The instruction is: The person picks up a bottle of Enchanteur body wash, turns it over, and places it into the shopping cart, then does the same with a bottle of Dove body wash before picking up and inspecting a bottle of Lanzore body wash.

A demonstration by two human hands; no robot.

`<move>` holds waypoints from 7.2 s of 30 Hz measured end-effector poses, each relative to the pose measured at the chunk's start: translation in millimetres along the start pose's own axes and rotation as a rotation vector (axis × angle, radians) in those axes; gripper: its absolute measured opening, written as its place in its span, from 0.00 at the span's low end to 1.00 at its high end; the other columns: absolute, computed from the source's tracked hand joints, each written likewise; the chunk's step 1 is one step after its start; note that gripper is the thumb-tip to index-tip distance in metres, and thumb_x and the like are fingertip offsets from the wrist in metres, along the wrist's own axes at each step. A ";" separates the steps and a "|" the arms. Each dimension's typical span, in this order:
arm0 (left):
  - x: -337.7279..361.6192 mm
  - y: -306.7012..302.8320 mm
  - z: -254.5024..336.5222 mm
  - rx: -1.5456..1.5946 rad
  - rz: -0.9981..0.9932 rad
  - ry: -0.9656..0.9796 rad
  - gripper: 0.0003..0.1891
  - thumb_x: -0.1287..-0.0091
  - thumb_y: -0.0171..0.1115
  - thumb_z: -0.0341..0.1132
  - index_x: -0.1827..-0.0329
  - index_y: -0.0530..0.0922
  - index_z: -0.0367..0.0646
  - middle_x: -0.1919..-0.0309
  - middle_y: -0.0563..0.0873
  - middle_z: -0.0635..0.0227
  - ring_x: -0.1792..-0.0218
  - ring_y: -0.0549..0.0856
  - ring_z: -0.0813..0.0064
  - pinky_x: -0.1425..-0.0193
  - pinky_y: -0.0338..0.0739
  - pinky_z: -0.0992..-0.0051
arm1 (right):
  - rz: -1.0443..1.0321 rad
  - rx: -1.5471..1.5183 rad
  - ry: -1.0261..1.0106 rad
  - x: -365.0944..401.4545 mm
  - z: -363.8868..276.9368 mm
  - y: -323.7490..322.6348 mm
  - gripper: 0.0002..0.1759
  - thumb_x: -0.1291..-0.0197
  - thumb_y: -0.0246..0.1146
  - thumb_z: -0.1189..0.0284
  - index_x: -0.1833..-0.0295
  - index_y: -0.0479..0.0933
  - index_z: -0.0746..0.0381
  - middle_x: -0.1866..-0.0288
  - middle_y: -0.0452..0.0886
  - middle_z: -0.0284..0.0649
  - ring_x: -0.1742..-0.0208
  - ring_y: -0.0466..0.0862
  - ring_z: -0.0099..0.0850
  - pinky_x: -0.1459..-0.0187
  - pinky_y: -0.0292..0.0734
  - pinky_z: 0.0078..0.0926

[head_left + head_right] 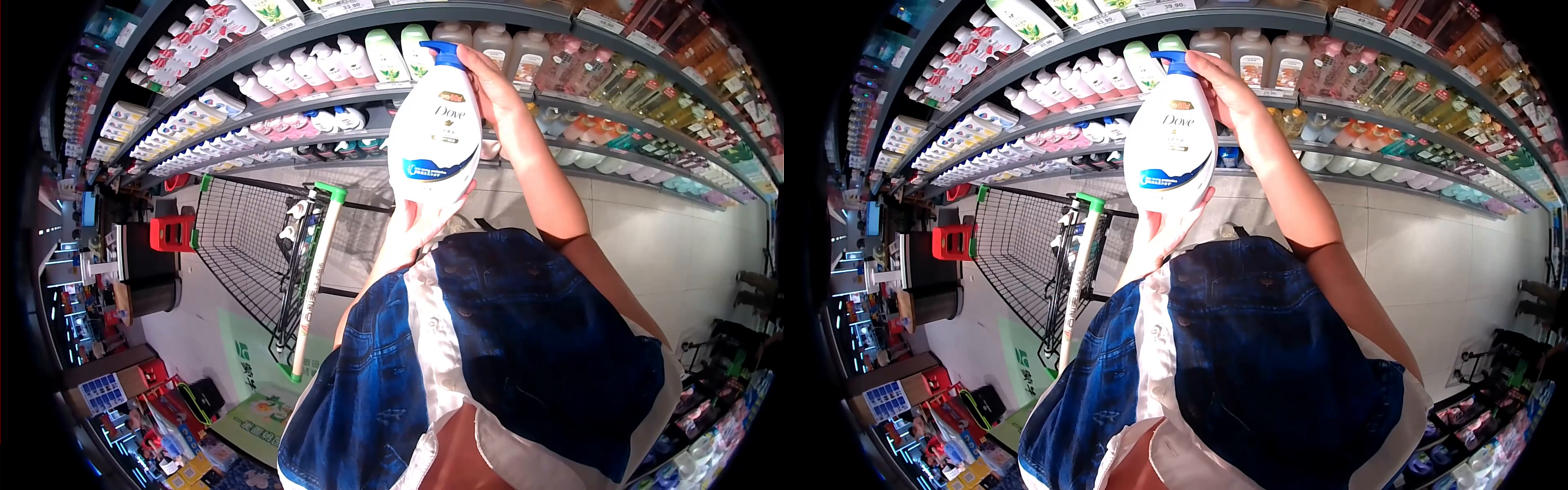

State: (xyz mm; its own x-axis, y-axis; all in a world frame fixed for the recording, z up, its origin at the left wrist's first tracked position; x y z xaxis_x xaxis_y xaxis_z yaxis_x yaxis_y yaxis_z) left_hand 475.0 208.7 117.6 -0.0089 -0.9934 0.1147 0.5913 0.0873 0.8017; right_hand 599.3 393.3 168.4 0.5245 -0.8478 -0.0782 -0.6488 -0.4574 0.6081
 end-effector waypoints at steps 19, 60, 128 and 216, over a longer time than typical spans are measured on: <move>7.8 -4.1 -0.8 0.008 -0.023 -0.027 0.34 0.31 0.58 0.48 0.26 0.57 0.46 0.30 0.63 0.54 0.31 0.67 0.54 0.31 0.69 0.57 | 0.013 0.034 -0.040 11.2 -0.3 -3.1 0.26 0.34 0.61 0.55 0.42 0.75 0.66 0.55 0.85 0.41 0.54 0.85 0.27 0.49 0.81 0.27; -6.5 -2.4 13.4 -0.274 -0.101 0.023 0.47 0.47 0.75 0.44 0.26 0.56 0.51 0.30 0.65 0.62 0.32 0.69 0.59 0.37 0.75 0.58 | 0.072 0.182 0.093 18.3 11.6 -4.5 0.21 0.31 0.56 0.59 0.42 0.72 0.62 0.48 0.81 0.43 0.45 0.81 0.32 0.45 0.78 0.33; 7.7 0.8 1.2 -0.108 -0.042 0.001 0.33 0.32 0.61 0.39 0.28 0.58 0.39 0.38 0.72 0.55 0.40 0.76 0.61 0.40 0.77 0.62 | -0.171 -0.290 0.178 34.6 19.2 39.6 0.26 0.40 0.62 0.50 0.47 0.72 0.59 0.46 0.78 0.46 0.40 0.79 0.41 0.39 0.74 0.40; 11.8 6.9 -13.2 -0.091 -0.053 -0.024 0.29 0.29 0.55 0.40 0.29 0.58 0.37 0.45 0.76 0.54 0.47 0.81 0.62 0.47 0.81 0.65 | -0.134 -0.311 0.171 40.1 12.5 23.9 0.26 0.39 0.63 0.51 0.47 0.72 0.62 0.47 0.79 0.47 0.42 0.80 0.36 0.37 0.73 0.36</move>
State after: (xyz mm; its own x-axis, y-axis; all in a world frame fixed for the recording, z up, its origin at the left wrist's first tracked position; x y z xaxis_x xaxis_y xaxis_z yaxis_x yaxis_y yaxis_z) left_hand 489.6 196.6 116.7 -0.0610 -0.9942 0.0884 0.6603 0.0262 0.7505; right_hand 598.0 345.0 169.9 0.6949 -0.7169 -0.0558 -0.3839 -0.4355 0.8142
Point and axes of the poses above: each hand's wrist, its own x-axis away from the middle knuckle, its own y-axis out of the palm, z = x × y, the point moved 3 cm from there along -x, towards the middle knuckle
